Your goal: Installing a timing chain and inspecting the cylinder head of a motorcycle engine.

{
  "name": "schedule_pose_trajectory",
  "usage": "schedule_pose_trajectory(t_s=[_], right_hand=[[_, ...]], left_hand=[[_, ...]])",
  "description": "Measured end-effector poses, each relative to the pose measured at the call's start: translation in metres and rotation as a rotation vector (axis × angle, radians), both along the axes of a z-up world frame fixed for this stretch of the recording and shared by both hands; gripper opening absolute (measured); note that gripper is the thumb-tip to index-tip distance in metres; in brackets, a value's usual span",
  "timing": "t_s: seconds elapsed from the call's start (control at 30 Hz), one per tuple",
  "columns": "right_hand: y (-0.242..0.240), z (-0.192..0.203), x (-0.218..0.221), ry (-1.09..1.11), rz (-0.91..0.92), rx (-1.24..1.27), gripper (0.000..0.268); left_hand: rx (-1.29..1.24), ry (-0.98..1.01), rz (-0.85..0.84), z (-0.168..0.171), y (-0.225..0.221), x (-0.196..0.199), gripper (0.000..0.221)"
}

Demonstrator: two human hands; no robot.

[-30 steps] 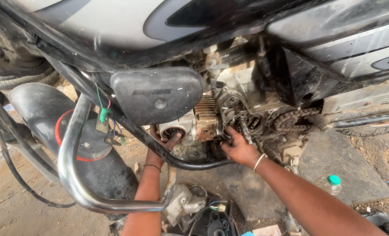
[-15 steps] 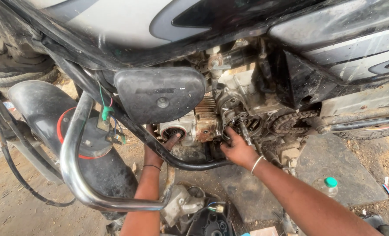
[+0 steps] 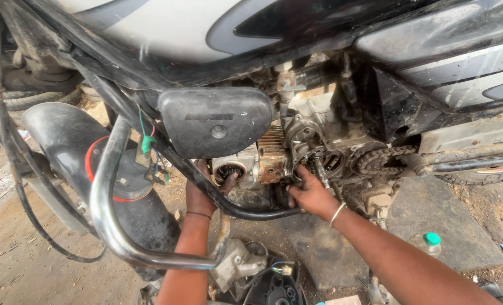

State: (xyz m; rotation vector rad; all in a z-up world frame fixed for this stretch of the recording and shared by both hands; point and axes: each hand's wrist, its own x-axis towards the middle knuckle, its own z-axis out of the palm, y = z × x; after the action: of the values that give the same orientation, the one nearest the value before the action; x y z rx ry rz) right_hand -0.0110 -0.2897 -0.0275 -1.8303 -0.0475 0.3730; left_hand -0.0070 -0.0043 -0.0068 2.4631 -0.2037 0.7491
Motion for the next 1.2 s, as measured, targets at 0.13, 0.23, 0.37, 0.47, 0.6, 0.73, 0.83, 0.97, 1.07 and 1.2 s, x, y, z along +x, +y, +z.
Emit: schedule_pose_trajectory(t_s=[0.13,0.23,0.37,0.47,0.6,0.73,0.83,0.97,1.07,1.2], right_hand=[[0.000,0.002,-0.002,0.050,-0.029,0.038,0.084],[-0.002,-0.010,0.001,0.065,-0.026,0.157,0.084],[-0.004,-0.007,-0.001,0.254,-0.060,0.595,0.078],[-0.009,0.001,-0.005,0.350,-0.024,0.767,0.075],[-0.010,-0.016,0.008,0.314,0.056,0.815,0.062],[-0.012,-0.027,0.018,0.201,0.021,0.494,0.055],[-0.015,-0.039,0.023,0.101,0.049,0.360,0.055],[-0.012,-0.054,0.031,-0.001,0.019,0.126,0.074],[-0.012,-0.042,0.026,-0.031,0.033,-0.057,0.075],[-0.016,-0.048,0.024,-0.072,0.024,-0.157,0.082]], left_hand=[[0.018,-0.091,-0.019,-0.004,0.001,0.003,0.098],[0.046,-0.124,-0.008,-0.014,0.006,0.006,0.101],[0.003,-0.056,-0.023,-0.015,0.005,0.011,0.102],[-0.029,-0.101,-0.094,-0.009,0.002,0.008,0.103],[0.009,-0.217,-0.125,-0.014,0.001,0.012,0.107],[-0.101,-0.145,-0.178,-0.014,-0.001,0.012,0.109],[-0.110,-0.103,-0.170,-0.017,-0.002,0.013,0.112],[-0.072,-0.139,-0.161,-0.014,-0.001,0.012,0.110],[-0.041,-0.120,-0.109,-0.009,-0.002,0.007,0.110],[-0.054,-0.092,-0.104,-0.006,-0.005,0.005,0.111]])
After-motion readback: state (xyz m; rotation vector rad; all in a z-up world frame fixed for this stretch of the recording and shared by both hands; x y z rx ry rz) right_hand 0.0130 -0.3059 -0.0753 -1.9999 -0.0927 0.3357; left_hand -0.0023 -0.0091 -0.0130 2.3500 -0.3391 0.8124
